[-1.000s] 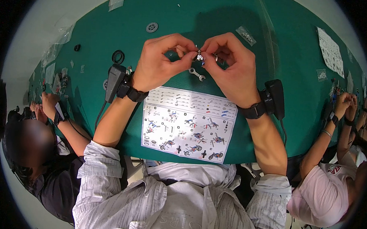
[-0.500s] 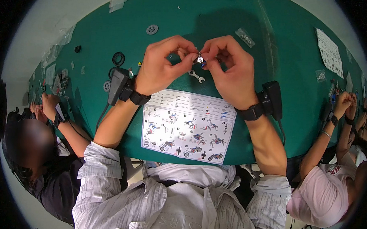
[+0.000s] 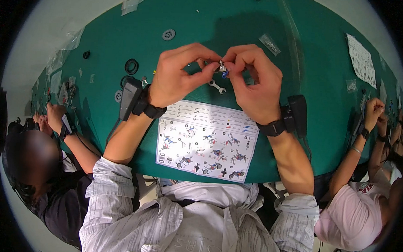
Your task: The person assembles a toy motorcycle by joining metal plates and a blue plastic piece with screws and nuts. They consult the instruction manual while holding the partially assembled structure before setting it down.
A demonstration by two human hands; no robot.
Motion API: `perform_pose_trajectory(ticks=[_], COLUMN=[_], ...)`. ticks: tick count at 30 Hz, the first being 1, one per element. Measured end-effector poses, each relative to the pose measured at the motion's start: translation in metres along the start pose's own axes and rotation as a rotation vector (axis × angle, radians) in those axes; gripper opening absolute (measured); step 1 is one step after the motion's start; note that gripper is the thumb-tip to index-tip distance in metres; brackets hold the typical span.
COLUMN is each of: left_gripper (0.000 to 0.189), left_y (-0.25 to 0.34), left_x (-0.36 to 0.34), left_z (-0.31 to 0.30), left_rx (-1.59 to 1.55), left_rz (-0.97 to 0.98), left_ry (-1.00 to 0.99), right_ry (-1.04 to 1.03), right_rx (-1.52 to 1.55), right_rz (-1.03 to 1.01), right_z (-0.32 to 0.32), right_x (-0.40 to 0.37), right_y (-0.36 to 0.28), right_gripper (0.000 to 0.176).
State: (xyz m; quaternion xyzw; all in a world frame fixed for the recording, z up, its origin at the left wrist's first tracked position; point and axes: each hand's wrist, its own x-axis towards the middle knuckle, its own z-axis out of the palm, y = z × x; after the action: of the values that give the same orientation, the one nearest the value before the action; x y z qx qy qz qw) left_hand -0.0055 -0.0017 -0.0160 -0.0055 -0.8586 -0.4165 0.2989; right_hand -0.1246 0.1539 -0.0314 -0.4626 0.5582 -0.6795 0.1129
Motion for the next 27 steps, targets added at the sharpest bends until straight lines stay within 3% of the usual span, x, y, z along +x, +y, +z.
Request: perform_pose_trajectory(ticks=[8,27], left_gripper=[0.022,0.020], left_y=[-0.0017,0.0050], left_x=[-0.0001,-0.0014], left_z=[-0.0001,0.0004], left_rx=[0.174,0.141], left_rz=[0.235,0.177], left_ry=[0.089,0.084], right_ry=[-0.037,-0.039], right_rx=[-0.053,-0.086], right_rz=[-0.122,-0.123], right_z=[-0.0037,-0.0042], right_x=[0.0028,0.0019], right_y=[-0.0051,-0.0061], right_gripper=[0.022,0.022])
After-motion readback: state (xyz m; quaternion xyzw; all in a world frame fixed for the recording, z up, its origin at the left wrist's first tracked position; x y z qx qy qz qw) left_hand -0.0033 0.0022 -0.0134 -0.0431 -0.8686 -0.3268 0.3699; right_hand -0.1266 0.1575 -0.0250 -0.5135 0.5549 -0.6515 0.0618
